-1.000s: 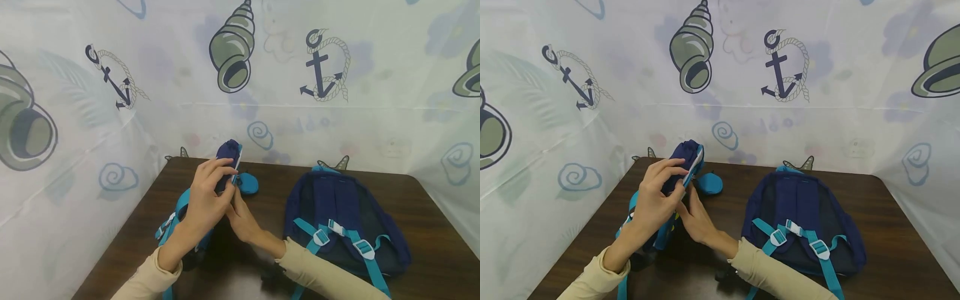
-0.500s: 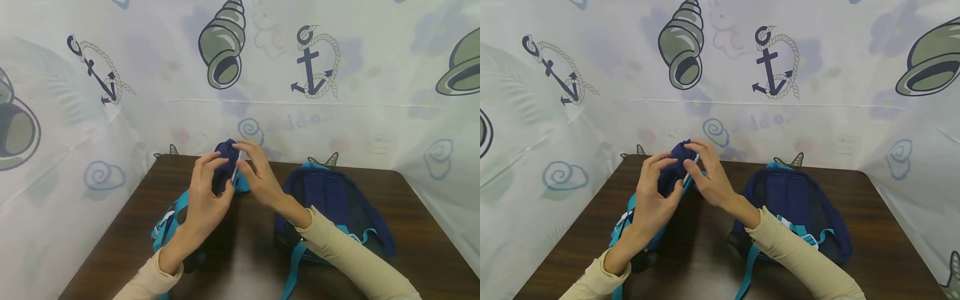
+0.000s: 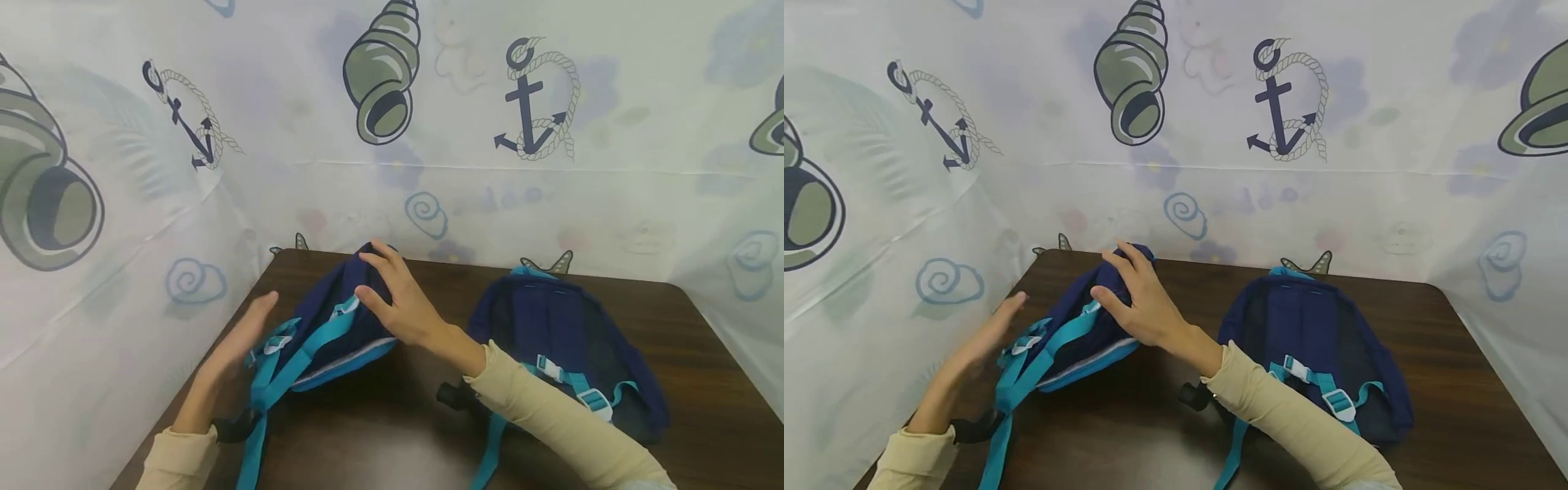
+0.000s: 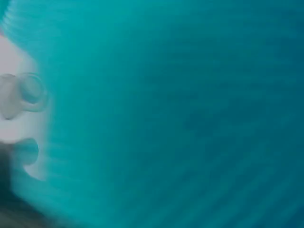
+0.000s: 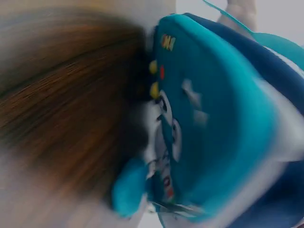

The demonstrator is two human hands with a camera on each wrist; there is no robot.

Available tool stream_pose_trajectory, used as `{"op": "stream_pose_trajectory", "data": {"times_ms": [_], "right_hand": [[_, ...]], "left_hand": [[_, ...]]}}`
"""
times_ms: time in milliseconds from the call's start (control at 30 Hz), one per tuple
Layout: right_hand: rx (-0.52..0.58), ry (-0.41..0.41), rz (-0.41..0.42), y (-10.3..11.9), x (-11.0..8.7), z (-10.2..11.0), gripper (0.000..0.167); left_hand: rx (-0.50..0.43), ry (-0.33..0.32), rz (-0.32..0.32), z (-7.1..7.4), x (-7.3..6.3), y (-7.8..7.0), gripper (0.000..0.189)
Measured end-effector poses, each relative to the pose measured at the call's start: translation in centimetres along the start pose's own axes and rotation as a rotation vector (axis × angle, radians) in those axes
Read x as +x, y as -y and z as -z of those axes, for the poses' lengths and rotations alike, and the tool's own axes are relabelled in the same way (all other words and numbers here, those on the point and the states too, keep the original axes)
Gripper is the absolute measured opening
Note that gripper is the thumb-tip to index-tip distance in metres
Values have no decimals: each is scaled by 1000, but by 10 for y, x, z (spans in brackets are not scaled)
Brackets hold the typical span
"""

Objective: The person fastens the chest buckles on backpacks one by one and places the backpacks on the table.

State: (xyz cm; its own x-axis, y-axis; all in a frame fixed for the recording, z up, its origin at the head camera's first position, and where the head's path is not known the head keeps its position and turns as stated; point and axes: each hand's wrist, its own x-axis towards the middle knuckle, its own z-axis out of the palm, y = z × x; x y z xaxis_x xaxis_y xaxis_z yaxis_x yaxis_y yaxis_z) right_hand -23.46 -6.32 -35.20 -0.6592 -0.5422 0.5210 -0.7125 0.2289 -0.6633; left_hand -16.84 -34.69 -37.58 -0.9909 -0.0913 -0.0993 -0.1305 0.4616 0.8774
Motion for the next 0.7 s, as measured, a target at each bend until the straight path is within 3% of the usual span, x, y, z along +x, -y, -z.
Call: {"op": "stream_pose_trajectory", "data": {"times_ms": [67,133,267,400,600,700], "right_hand": [[-10,51,-30,-5,-5,-4,88],[-47,113,-38,-8,-10,-9,90],[-172,231,0,-14,-17,-18,90],[-319,318,6,-31,-23,-19,76],[-465,480,-111,-63,-36,-5,67],[-513,503,-96,-73,-46,-3,59]], "left_hand": [[48,158,109,-6,7,21,87],[87,215,137,-17,9,31,88],[235,202,51,-40,12,30,83],[373,174,-23,-51,17,27,78],[411,169,-52,-50,19,29,76],[431,148,-70,-51,20,29,75]]}}
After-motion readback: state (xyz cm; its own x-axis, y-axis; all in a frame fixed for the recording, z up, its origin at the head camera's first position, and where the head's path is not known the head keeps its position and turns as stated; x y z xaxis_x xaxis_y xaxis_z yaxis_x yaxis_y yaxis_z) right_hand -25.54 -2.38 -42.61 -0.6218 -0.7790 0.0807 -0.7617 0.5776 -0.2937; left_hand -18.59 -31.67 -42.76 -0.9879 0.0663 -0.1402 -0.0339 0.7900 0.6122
